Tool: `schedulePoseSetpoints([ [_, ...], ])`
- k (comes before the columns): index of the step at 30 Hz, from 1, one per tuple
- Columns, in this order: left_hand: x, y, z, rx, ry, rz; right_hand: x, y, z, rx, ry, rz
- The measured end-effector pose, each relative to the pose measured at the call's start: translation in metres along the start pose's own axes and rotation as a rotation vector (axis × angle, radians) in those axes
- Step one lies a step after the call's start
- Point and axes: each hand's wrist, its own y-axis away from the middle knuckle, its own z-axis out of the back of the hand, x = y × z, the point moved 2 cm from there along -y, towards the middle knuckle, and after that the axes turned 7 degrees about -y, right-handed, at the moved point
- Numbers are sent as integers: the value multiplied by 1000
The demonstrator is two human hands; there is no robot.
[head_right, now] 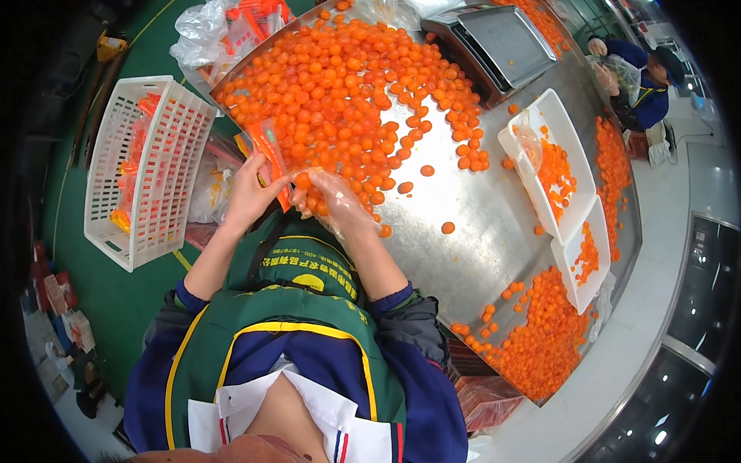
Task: Sorting salted egg yolks on a stainless steel table and placing them into individual plastic bags.
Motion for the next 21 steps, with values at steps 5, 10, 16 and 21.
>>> schedulePoseSetpoints([
  [5,-2,6,-8,-140,-8,-101,-6,-4,-5,-128,49,0],
  [10,9,5,-2,-228,9,-118,-9,-2,-12,-241,105,41],
  [16,51,16,59,-262,5,80,-1,2,-9,-295,-184,66],
  [21,48,28,58,-308,-61,24,0,-3,-6,-315,-204,75],
])
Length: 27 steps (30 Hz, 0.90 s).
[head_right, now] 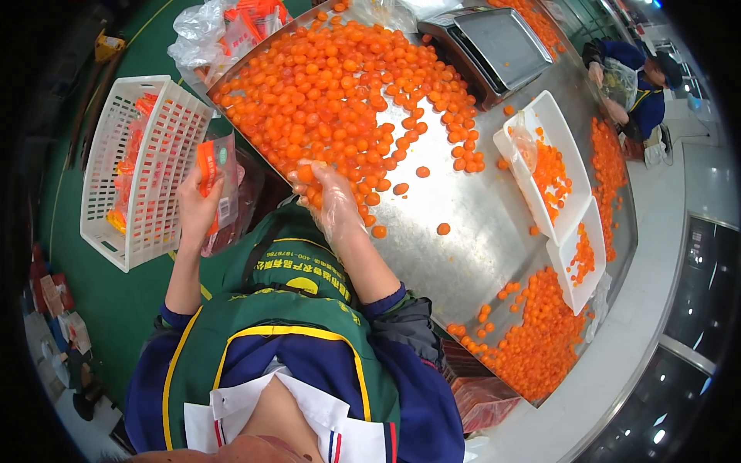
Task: Sorting salted egg yolks on a stainless steel table and placing them into individual plastic bags.
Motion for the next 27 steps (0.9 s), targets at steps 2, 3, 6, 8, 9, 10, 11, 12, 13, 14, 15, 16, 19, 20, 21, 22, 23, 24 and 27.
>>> schedulePoseSetpoints([
  [2,-6,3,-6,-21,77,76,-3,2,-6,12,26,9],
  [3,-6,2,-10,-27,72,83,-5,3,-8,24,49,26],
  [6,-2,-6,-14,-128,-9,-9,-17,-1,-9,33,57,7],
  [8,8,-10,0,-53,-102,31,-23,-1,-10,24,-7,-17],
  [9,17,-12,9,23,-192,72,-24,-2,-11,13,-68,-40],
  [10,25,-10,20,158,-90,19,-25,-4,-11,14,-69,-42],
  [11,26,-4,28,158,-92,19,-26,-7,-9,18,-102,-60],
  [12,26,6,35,262,390,224,-29,-10,-8,23,-133,-82],
  [13,26,12,38,357,875,426,-30,-13,-9,27,-134,-87],
  [14,31,14,35,301,915,353,-32,-16,-9,32,-135,-94],
  [15,32,18,32,285,909,359,-37,-18,-11,41,-131,-111],
  [16,30,16,26,61,1016,352,-43,-21,-10,47,-129,-120],
  [19,0,9,-5,-124,1143,235,-56,-27,-13,105,-96,-147],
  [20,-10,12,-18,-107,904,226,-58,-22,-19,126,-63,-137],
  [21,-15,15,-30,-88,662,216,-58,-19,-24,151,-32,-125],
  [22,-13,17,-39,-33,652,233,-59,-21,-26,157,-31,-132],
  [23,-10,19,-45,22,643,250,-61,-23,-26,152,14,-96],
  [24,-11,19,-46,57,605,225,-62,-22,-26,138,58,-54],
  [27,-18,16,-38,78,475,187,-61,-21,-33,124,42,-26],
])
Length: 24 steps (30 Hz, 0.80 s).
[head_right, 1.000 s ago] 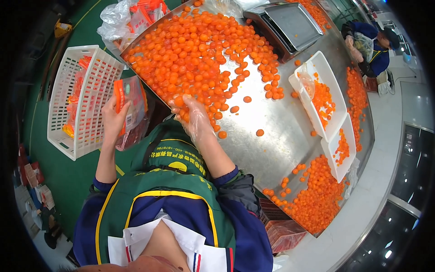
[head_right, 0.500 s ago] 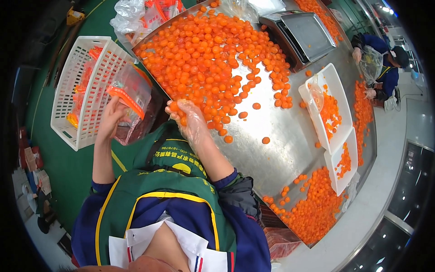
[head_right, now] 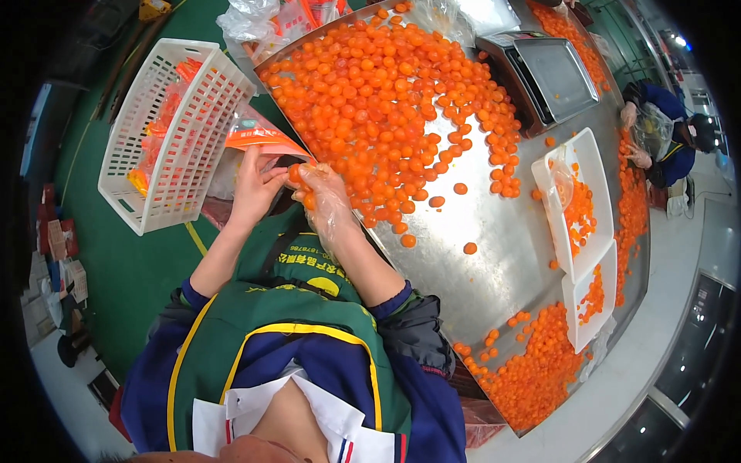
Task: Sorting salted egg yolks on a stainless steel table and placing them into individual plastic bags.
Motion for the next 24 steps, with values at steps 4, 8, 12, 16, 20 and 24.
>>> schedulePoseSetpoints([
  [4,13,0,-2,4,-19,15,-2,0,-2,-30,5,-1],
  [8,14,0,-3,32,-57,61,-5,-1,-2,-32,14,28],
  [12,11,0,-5,9,-115,-21,-5,-2,0,-62,16,28],
  [16,25,-4,1,14,-40,-17,-4,0,-3,-53,16,1],
  [20,18,-4,0,31,-45,41,-7,-5,3,-36,11,14],
  [24,18,-4,1,16,-51,60,-4,0,-4,-58,42,31],
])
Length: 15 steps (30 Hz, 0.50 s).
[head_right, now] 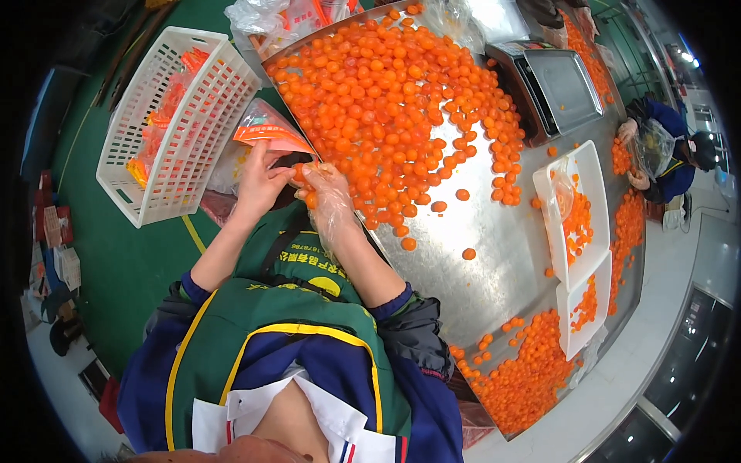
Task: Sorting salted egg yolks on a stainless steel table and placing them into individual plastic bags.
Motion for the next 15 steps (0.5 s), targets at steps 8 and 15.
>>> schedulePoseSetpoints([
  [8,4,-10,2,-52,-109,-70,0,-10,18,62,-7,-56],
  [15,63,-60,86,-289,-215,-178,46,11,27,195,-380,-92],
])
